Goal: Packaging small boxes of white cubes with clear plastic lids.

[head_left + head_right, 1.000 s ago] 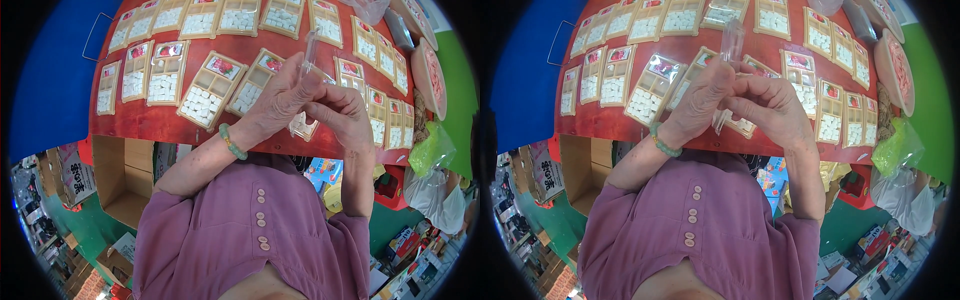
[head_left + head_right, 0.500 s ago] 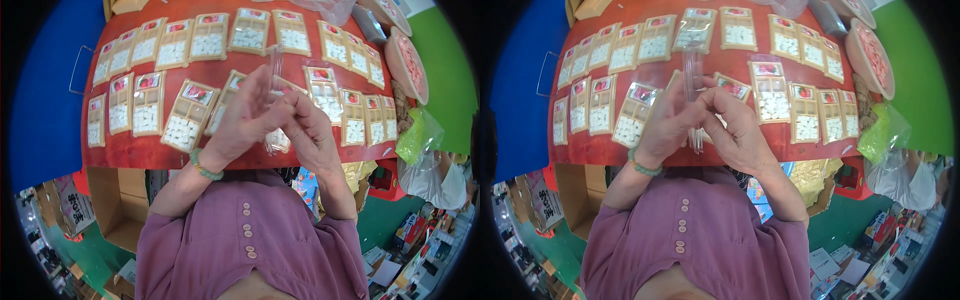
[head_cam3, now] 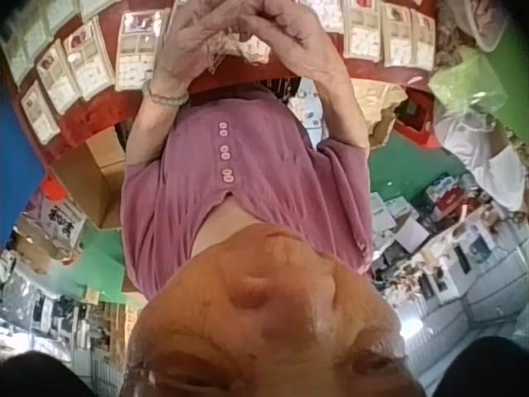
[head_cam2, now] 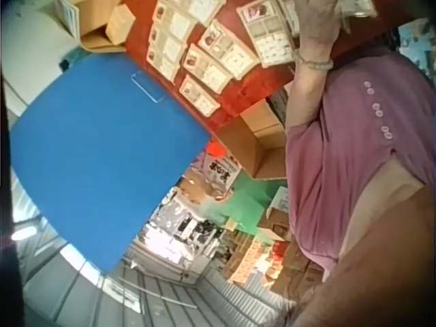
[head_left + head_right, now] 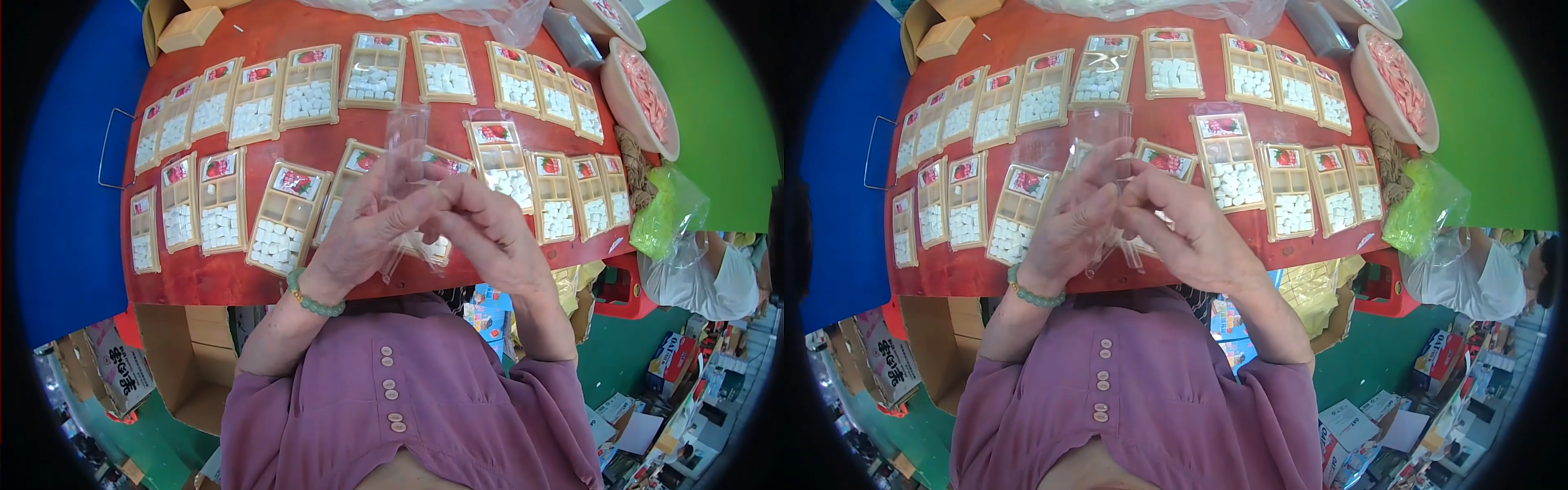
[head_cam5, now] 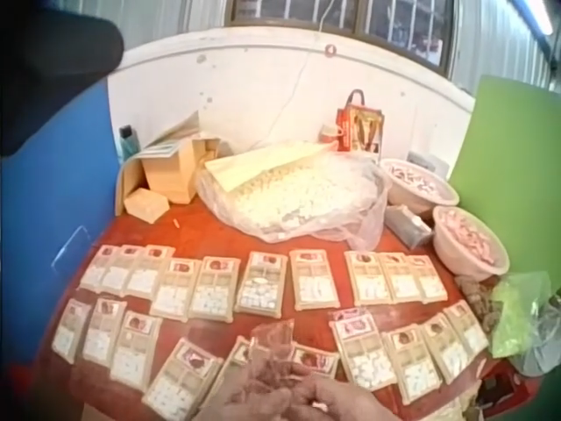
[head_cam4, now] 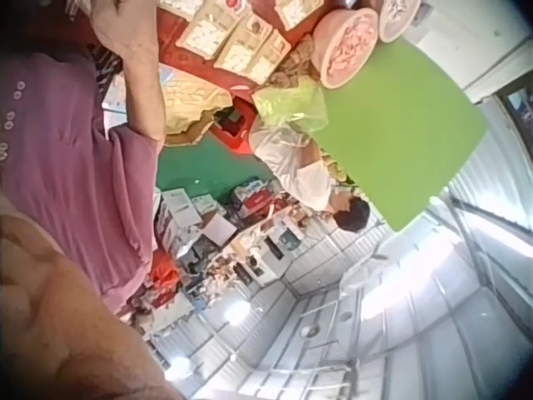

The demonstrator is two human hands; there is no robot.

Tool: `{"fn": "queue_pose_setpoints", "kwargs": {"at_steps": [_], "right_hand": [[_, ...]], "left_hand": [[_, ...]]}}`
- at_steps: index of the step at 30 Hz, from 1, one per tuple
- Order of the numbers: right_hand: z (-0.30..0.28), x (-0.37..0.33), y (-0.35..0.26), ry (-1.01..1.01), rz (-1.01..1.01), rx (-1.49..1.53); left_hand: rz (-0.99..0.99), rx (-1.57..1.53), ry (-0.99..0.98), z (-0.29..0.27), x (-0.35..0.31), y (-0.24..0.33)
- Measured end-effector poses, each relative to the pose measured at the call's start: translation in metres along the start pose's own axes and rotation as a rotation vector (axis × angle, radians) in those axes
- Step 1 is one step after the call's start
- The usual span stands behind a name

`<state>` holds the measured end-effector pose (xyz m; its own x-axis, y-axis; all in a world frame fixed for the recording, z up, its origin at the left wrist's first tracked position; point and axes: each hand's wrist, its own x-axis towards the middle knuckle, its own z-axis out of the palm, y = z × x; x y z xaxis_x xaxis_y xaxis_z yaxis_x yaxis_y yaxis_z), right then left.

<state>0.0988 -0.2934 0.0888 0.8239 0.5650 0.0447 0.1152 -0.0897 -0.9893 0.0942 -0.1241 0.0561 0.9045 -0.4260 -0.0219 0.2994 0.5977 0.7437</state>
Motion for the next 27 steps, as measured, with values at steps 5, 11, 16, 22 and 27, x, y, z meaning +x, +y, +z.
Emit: {"fn": "queue_pose_setpoints", "kwargs": {"at_steps": [5, 11, 16, 22, 27], "right_hand": [[-0.009, -0.006, 0.004, 0.115, 0.061, 0.246], [-0.009, -0.008, 0.005, 0.273, 0.052, 0.281], [-0.01, -0.002, 0.004, 0.385, 0.021, 0.297], [-0.031, 0.017, 0.017, 0.63, -0.033, 0.201], [-0.087, 0.024, 0.029, 0.705, 0.015, 0.193]], "left_hand": [[0.076, -0.058, 0.166, -0.01, 0.004, -0.005], [0.144, 0.064, 0.38, -0.003, 0.01, -0.003], [0.172, 0.143, 0.347, 0.002, 0.011, -0.006], [0.183, 0.223, 0.275, 0.005, 0.008, -0.014], [0.132, 0.186, 0.281, 0.002, 0.013, -0.011]]}}
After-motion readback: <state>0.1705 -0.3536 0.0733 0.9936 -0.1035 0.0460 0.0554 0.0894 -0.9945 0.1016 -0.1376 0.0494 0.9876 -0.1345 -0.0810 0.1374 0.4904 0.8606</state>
